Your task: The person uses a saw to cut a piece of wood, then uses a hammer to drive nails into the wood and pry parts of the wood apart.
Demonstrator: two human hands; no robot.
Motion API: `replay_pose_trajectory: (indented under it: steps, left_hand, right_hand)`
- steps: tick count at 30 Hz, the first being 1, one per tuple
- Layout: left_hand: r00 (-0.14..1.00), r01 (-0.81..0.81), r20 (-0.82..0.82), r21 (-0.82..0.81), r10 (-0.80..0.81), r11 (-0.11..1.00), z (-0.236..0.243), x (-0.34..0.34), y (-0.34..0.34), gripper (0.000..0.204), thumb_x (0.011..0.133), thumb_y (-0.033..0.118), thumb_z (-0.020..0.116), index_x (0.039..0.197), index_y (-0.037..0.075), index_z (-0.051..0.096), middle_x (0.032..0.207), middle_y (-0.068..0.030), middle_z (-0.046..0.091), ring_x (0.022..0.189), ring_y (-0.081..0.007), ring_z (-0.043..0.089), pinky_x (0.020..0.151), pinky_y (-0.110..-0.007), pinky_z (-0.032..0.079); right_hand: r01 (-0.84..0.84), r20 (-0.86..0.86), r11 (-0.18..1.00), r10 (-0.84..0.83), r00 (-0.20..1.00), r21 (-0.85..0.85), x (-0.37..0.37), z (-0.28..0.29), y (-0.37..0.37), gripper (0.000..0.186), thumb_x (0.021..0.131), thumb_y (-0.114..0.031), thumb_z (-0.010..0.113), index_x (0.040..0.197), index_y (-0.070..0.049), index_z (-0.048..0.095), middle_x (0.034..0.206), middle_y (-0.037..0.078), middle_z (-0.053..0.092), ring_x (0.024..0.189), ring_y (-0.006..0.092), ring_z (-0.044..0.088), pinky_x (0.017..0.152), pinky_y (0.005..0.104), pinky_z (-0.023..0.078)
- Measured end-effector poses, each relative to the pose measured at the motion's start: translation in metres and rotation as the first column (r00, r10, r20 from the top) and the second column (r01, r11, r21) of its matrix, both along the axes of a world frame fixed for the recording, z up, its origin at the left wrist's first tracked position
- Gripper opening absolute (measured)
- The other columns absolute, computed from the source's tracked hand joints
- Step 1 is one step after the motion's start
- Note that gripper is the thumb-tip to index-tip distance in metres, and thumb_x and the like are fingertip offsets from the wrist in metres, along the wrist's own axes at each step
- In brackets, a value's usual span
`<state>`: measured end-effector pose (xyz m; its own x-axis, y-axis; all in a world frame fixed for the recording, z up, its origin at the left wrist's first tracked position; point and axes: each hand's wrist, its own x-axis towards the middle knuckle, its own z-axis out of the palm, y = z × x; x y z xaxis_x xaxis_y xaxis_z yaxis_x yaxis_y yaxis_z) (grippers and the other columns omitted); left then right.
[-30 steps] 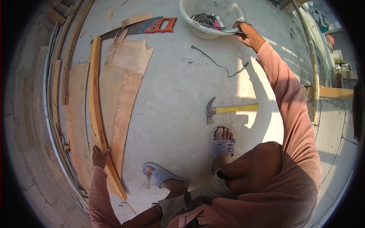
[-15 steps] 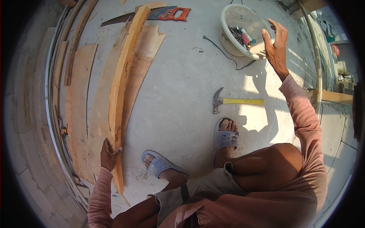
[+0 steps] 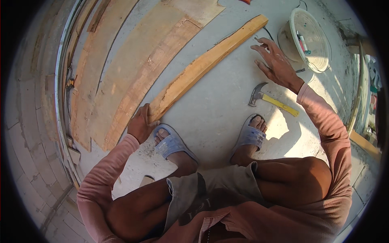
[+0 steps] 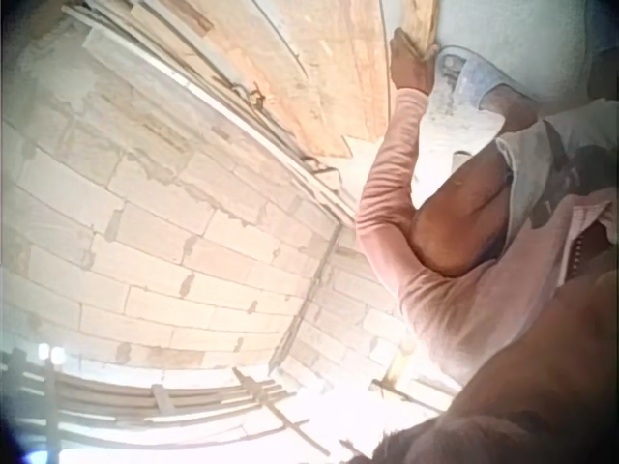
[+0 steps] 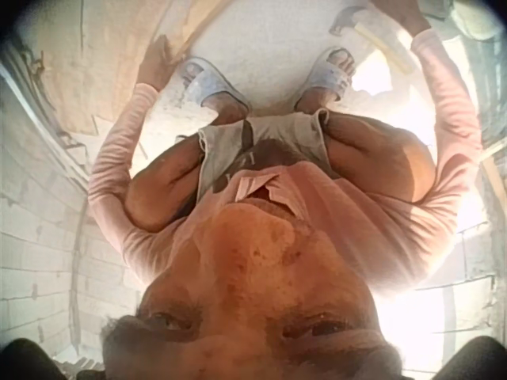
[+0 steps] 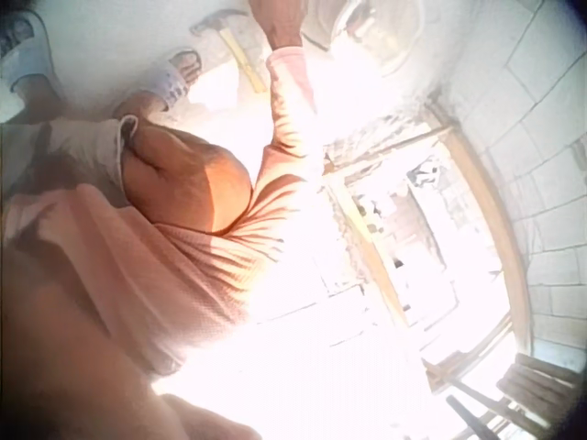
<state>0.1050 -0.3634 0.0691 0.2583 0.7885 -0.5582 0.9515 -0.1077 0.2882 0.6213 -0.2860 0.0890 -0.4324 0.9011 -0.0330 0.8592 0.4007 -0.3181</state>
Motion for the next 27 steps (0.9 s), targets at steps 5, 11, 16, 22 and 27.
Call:
replay_pose_trajectory:
  steps: [5, 11, 16, 22, 27]
  left_hand:
    - [0.998, 0.036, -0.042, -0.053, -0.038, 0.998, -0.004, 0.023, 0.015, 0.08, 0.084, 0.04, 0.079, 0.142, 0.002, 0.04, 0.126, -0.019, 0.056, 0.115, -0.0385, 0.061, 0.095, -0.046, 0.052]
    - [0.983, 0.107, -0.143, -0.049, -0.113, 0.993, -0.009, 0.041, 0.029, 0.08, 0.083, 0.046, 0.079, 0.139, 0.003, 0.042, 0.13, -0.0187, 0.053, 0.12, -0.0377, 0.058, 0.097, -0.047, 0.053]
    - [0.976, 0.151, -0.139, -0.129, -0.169, 0.98, 0.001, 0.035, 0.061, 0.084, 0.087, 0.061, 0.068, 0.141, 0.002, 0.042, 0.138, -0.0191, 0.05, 0.129, -0.0373, 0.054, 0.103, -0.049, 0.05]
    - [0.947, 0.233, -0.285, 0.298, -0.147, 0.926, -0.025, -0.043, 0.099, 0.101, 0.086, 0.078, 0.055, 0.156, 0.009, 0.031, 0.159, -0.0178, 0.032, 0.145, -0.0374, 0.037, 0.117, -0.049, 0.038]
    - [0.81, 0.236, -0.547, -0.03, -0.213, 0.971, -0.013, -0.019, 0.096, 0.122, 0.076, 0.077, 0.068, 0.165, 0.019, 0.007, 0.169, -0.0156, 0.012, 0.156, -0.0381, 0.015, 0.125, -0.048, 0.027]
  right_hand:
    - [0.01, 0.088, 0.993, 0.001, 0.996, -0.118, 0.013, -0.01, -0.017, 0.05, 0.097, -0.018, 0.063, 0.145, -0.015, 0.046, 0.147, 0.016, 0.04, 0.131, 0.0332, 0.048, 0.11, 0.0491, 0.043]
    - [-0.025, 0.175, 0.993, 0.045, 0.984, -0.115, 0.012, -0.012, -0.019, 0.051, 0.097, -0.02, 0.063, 0.145, -0.014, 0.046, 0.149, 0.015, 0.038, 0.13, 0.0324, 0.05, 0.111, 0.0495, 0.043]
    - [-0.009, 0.164, 0.986, 0.037, 0.986, -0.167, 0.011, -0.008, -0.018, 0.05, 0.096, -0.019, 0.063, 0.144, -0.012, 0.047, 0.148, 0.016, 0.038, 0.129, 0.033, 0.05, 0.111, 0.0485, 0.042]
    - [-0.026, 0.157, 0.991, 0.047, 0.986, -0.134, 0.009, -0.01, -0.017, 0.05, 0.095, -0.018, 0.064, 0.142, -0.011, 0.048, 0.147, 0.016, 0.038, 0.128, 0.0339, 0.051, 0.11, 0.049, 0.042]
    - [-0.046, 0.148, 0.986, 0.07, 0.986, -0.159, 0.014, -0.014, -0.016, 0.05, 0.095, -0.018, 0.064, 0.142, -0.011, 0.048, 0.147, 0.017, 0.038, 0.126, 0.0342, 0.052, 0.109, 0.0487, 0.043]
